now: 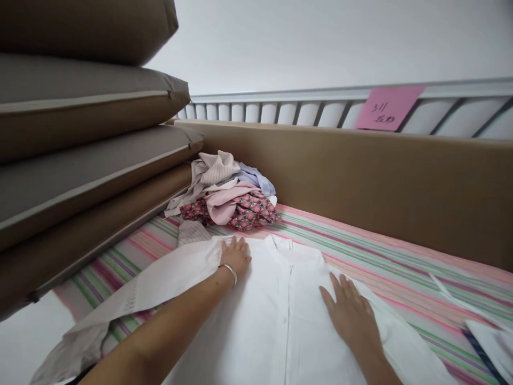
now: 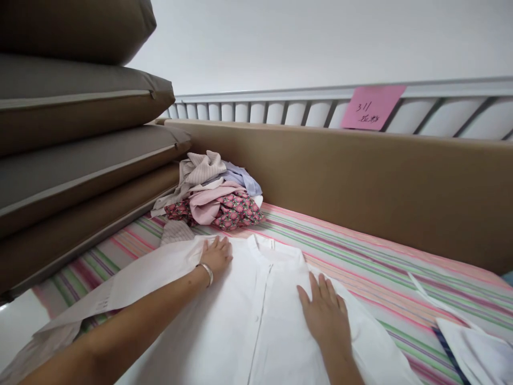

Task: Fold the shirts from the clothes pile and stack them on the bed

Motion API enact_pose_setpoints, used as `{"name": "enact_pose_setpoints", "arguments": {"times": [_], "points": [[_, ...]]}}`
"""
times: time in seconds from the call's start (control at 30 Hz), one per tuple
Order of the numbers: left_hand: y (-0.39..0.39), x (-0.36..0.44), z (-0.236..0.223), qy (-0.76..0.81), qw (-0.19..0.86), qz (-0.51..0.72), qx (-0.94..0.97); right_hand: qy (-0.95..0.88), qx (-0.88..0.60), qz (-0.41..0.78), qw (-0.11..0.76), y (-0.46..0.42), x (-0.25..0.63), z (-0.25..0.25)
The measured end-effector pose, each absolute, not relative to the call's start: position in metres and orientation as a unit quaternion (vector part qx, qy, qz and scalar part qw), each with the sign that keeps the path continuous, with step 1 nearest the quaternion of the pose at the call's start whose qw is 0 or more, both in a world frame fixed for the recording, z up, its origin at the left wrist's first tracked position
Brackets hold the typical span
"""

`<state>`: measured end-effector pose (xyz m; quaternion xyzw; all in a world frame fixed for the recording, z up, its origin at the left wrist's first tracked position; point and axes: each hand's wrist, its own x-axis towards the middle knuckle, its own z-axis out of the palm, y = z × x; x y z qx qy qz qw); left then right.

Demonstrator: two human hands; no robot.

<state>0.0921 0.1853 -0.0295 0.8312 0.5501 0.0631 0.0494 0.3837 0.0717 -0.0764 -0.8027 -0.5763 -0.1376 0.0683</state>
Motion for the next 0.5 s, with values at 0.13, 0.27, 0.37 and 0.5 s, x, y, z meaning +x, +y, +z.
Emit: {"name": "enact_pose_setpoints", "arguments": {"times": [0.13, 0.27, 0.37, 0.5], "points": [[0.177, 0.109, -0.035, 0.492, 0.058, 0.075, 0.865, -0.573, -0.808, -0.118, 0.069, 0.071, 0.382, -0.073], [0.187, 0.116, -0.045, 0.516, 0.066, 0.053, 0.853, -0.569, -0.813, -0.103, 0.067, 0.070, 0.377, -0.065], [0.201, 0.120, -0.044, 0.519, 0.070, 0.035, 0.851, -0.557, -0.823, -0.051, 0.094, 0.075, 0.376, -0.055], [0.199, 0.125, -0.023, 0.534, 0.106, -0.033, 0.838, -0.544, -0.824, 0.067, 0.143, 0.074, 0.369, -0.027]]}}
